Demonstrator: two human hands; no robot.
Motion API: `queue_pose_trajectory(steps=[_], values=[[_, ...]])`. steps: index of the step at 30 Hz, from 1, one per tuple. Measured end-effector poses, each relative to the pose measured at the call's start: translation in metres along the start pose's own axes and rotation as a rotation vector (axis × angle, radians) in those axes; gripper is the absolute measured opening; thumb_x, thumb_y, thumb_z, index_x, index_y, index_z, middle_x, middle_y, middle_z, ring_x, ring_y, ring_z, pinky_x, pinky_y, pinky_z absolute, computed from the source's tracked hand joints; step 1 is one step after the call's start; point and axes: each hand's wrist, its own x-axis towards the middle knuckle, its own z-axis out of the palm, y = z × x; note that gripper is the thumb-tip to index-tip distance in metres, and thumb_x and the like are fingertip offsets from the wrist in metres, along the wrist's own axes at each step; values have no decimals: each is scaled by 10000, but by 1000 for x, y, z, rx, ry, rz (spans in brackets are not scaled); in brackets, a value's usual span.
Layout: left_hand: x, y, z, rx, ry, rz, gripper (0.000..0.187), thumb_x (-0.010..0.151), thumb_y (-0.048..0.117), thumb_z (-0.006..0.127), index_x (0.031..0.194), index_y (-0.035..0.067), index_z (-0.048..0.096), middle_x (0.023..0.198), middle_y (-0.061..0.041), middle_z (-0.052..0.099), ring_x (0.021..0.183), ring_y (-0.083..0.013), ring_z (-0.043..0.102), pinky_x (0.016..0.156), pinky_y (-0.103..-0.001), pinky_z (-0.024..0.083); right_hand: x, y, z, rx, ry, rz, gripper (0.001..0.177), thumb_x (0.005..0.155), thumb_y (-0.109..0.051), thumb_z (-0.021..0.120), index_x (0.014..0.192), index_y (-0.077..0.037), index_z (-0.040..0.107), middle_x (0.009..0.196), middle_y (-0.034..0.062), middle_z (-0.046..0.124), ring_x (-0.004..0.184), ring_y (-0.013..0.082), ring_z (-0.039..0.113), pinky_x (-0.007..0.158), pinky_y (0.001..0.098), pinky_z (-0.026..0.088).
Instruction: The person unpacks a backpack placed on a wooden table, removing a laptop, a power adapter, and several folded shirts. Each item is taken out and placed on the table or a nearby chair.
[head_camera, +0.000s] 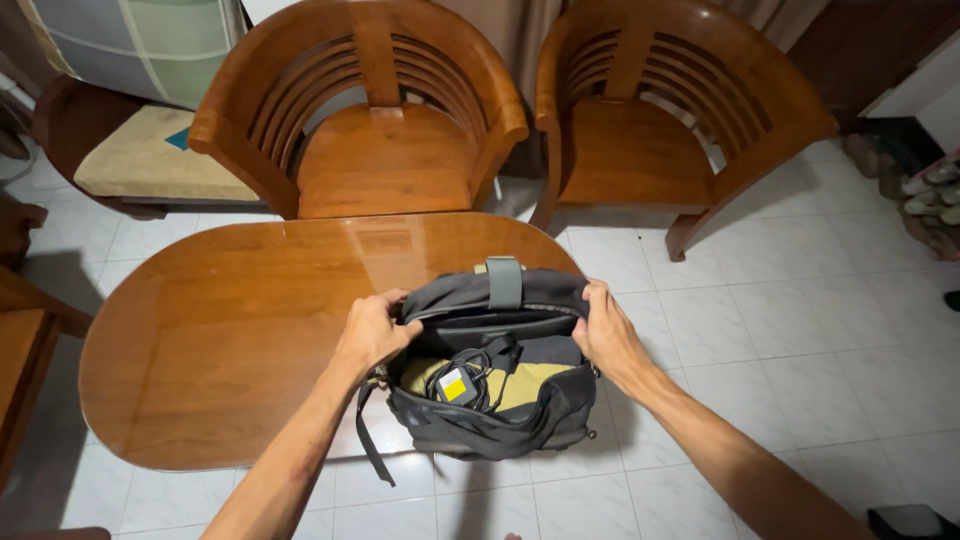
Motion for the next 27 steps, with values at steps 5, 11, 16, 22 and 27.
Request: queue_pose_trajectory(steps=[5, 11, 16, 22, 27], values=[[-17, 11, 12, -81, 252, 374, 553, 744, 99, 783, 1260, 70, 588, 1213, -216, 657, 1063, -432, 659, 873, -454, 556, 8, 19, 7, 237, -3, 227, 386, 883, 22, 597, 1222, -45, 426, 1192, 237, 663, 1035, 379, 706, 900, 418, 565], [-25, -4, 20, 81, 210, 530, 384, 750, -100, 633, 1034, 150, 700, 1536, -186, 476, 1156, -450, 624, 927, -440, 566, 4, 12, 7, 248, 157, -163, 162, 826, 133, 557, 918, 11, 610, 1442, 227, 593, 1047, 348, 663, 933, 372, 541], [-17, -12, 19, 66, 234, 558, 497, 749, -119, 611, 1116, 185, 755, 1515, -152, 504, 1192, -436, 632, 1003, -428, 554, 6, 9, -6, 286, 103, -244, 463, 842, 220, 446, 1162, 25, 717, 1413, 219, 591, 1243, 363, 656, 1059, 350, 520], [-27, -1, 27, 101, 416, 654, 408, 749, 51, 746, 1143, 116, 666, 1417, -252, 519, 1210, -495, 591, 981, -473, 529, 23, 5, -8, 222, -6, -78, 405, 888, 145, 514, 1202, -22, 708, 1283, 160, 622, 965, 276, 694, 833, 337, 558], [-26, 6, 29, 57, 357, 517, 513, 751, 51, 741, 1233, 101, 574, 1466, -303, 524, 1164, -496, 593, 940, -466, 531, 36, 0, -21, 96, -174, -75, 438, 873, 114, 543, 1209, -111, 710, 1228, 152, 582, 917, 314, 662, 822, 370, 548]])
